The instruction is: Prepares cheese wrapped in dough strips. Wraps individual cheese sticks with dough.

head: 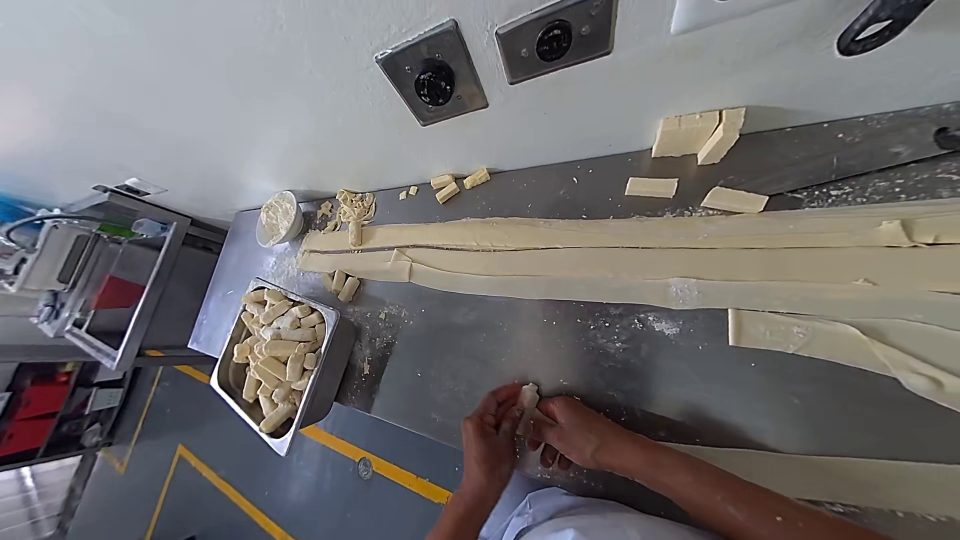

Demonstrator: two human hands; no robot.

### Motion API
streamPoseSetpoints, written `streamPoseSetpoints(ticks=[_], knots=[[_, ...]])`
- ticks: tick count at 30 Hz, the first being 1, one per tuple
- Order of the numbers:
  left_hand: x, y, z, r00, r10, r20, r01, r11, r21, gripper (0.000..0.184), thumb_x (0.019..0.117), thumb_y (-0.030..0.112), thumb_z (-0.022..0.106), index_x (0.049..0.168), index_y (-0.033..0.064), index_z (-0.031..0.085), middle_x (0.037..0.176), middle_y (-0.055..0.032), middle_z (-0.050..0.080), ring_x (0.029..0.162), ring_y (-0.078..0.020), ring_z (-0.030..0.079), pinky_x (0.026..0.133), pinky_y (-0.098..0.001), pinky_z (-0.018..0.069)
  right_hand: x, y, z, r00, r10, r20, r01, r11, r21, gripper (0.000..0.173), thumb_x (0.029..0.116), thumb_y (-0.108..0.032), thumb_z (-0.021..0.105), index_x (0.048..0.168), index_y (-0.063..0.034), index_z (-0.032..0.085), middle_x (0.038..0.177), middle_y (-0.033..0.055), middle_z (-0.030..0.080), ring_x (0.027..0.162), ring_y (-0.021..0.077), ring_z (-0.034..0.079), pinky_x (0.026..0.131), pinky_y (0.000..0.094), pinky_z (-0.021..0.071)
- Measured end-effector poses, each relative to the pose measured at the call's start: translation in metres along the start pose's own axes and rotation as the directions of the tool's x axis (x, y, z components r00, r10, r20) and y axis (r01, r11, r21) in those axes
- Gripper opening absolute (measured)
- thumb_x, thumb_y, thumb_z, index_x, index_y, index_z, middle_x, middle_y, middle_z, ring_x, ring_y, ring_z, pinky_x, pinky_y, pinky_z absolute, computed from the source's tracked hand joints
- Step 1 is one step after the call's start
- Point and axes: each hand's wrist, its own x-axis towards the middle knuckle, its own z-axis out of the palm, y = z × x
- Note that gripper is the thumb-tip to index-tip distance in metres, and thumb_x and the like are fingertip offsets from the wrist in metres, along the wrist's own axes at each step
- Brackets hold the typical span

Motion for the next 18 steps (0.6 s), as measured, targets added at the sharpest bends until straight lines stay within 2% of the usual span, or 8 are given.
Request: streamPoseSetpoints(ticks=[2,4,8,11,13,14,16,18], knots=[[0.010,0.022,-0.013,0.959,-0.263,0.105,0.281,0.931,-0.232,0.040,0.0926,-0.007,0.062,0.131,-0.0144,0.055,0.120,-0.0177,0.071,0.106,-0.0140,0.071,0.094,-0.0287,0.0573,-0.007,-0.008,-0.002,0.994,-0.091,-0.059,0.075,0.970,-0.233,0.044,0.1074,-0.036,0.054,0.118,0.0058,0.060,0.101,0.0190,0.066,0.087,0.0272,0.066,0.083,0.0443,0.0529],[0.021,0.035,-0.028,0.883,-0.370,0.288,0.448,0.846,-0.288,0.044,0.0926,-0.008,0.061,0.135,-0.0110,0.052,0.118,-0.0122,0.071,0.102,-0.0130,0.070,0.092,-0.0301,0.0574,-0.018,-0.024,-0.006,0.985,-0.166,-0.054,0.128,0.896,-0.425,0.046,0.1068,-0.036,0.055,0.115,0.0089,0.063,0.106,0.0258,0.064,0.102,0.0374,0.063,0.094,0.0519,0.0473],[0.030,0.044,-0.042,0.881,-0.350,0.320,0.446,0.838,-0.313,0.032,0.0955,-0.003,0.058,0.127,-0.0074,0.056,0.104,-0.0061,0.072,0.091,-0.0128,0.071,0.085,-0.0310,0.0594,-0.020,-0.041,-0.031,0.940,-0.333,-0.076,0.244,0.810,-0.533,0.040,0.1092,-0.027,0.050,0.104,0.0093,0.066,0.099,0.0253,0.065,0.097,0.0378,0.063,0.090,0.0522,0.0478],[0.034,0.047,-0.050,0.907,-0.365,0.211,0.421,0.794,-0.437,0.032,0.1002,-0.004,0.049,0.132,-0.0081,0.050,0.104,-0.0085,0.071,0.092,-0.0161,0.072,0.086,-0.0332,0.0598,-0.009,-0.041,-0.055,0.846,-0.466,-0.257,0.245,0.770,-0.589,0.047,0.1011,-0.035,0.065,0.126,0.0046,0.067,0.119,0.0246,0.063,0.113,0.0385,0.061,0.100,0.0528,0.0478],[0.034,0.049,-0.055,0.904,-0.349,0.246,0.427,0.751,-0.503,0.036,0.1019,-0.004,0.045,0.138,-0.0063,0.043,0.105,-0.0066,0.070,0.093,-0.0157,0.071,0.088,-0.0329,0.0596,-0.011,-0.048,-0.050,0.839,-0.522,-0.153,0.305,0.684,-0.662,0.100,0.0834,-0.047,0.082,0.154,0.0064,0.037,0.156,0.0298,0.039,0.146,0.0453,0.037,0.119,0.0586,0.0309],[0.031,0.049,-0.054,0.901,-0.324,0.290,0.433,0.731,-0.528,0.038,0.1017,-0.003,0.043,0.139,-0.0050,0.041,0.104,-0.0052,0.069,0.092,-0.0153,0.071,0.088,-0.0328,0.0594,-0.012,-0.049,-0.039,0.817,-0.571,-0.076,0.381,0.635,-0.672,0.115,0.0754,-0.045,0.089,0.158,0.0068,0.028,0.161,0.0297,0.032,0.151,0.0446,0.030,0.122,0.0573,0.0266],[0.025,0.051,-0.048,0.899,-0.267,0.347,0.430,0.685,-0.588,0.029,0.1005,-0.003,0.043,0.130,-0.0010,0.047,0.099,-0.0036,0.070,0.089,-0.0142,0.071,0.087,-0.0328,0.0597,-0.011,-0.048,-0.017,0.715,-0.697,0.054,0.567,0.532,-0.629,0.117,0.0698,-0.028,0.094,0.158,0.0071,0.026,0.157,0.0290,0.039,0.147,0.0408,0.039,0.121,0.0497,0.0325],[0.021,0.052,-0.041,0.906,-0.218,0.364,0.416,0.622,-0.663,0.020,0.1030,0.003,0.038,0.117,0.0056,0.052,0.095,-0.0016,0.073,0.088,-0.0127,0.072,0.085,-0.0322,0.0602,-0.004,-0.043,-0.005,0.588,-0.805,0.076,0.677,0.439,-0.591,0.104,0.0747,-0.018,0.089,0.156,0.0090,0.030,0.143,0.0278,0.054,0.134,0.0374,0.054,0.115,0.0418,0.0411]])
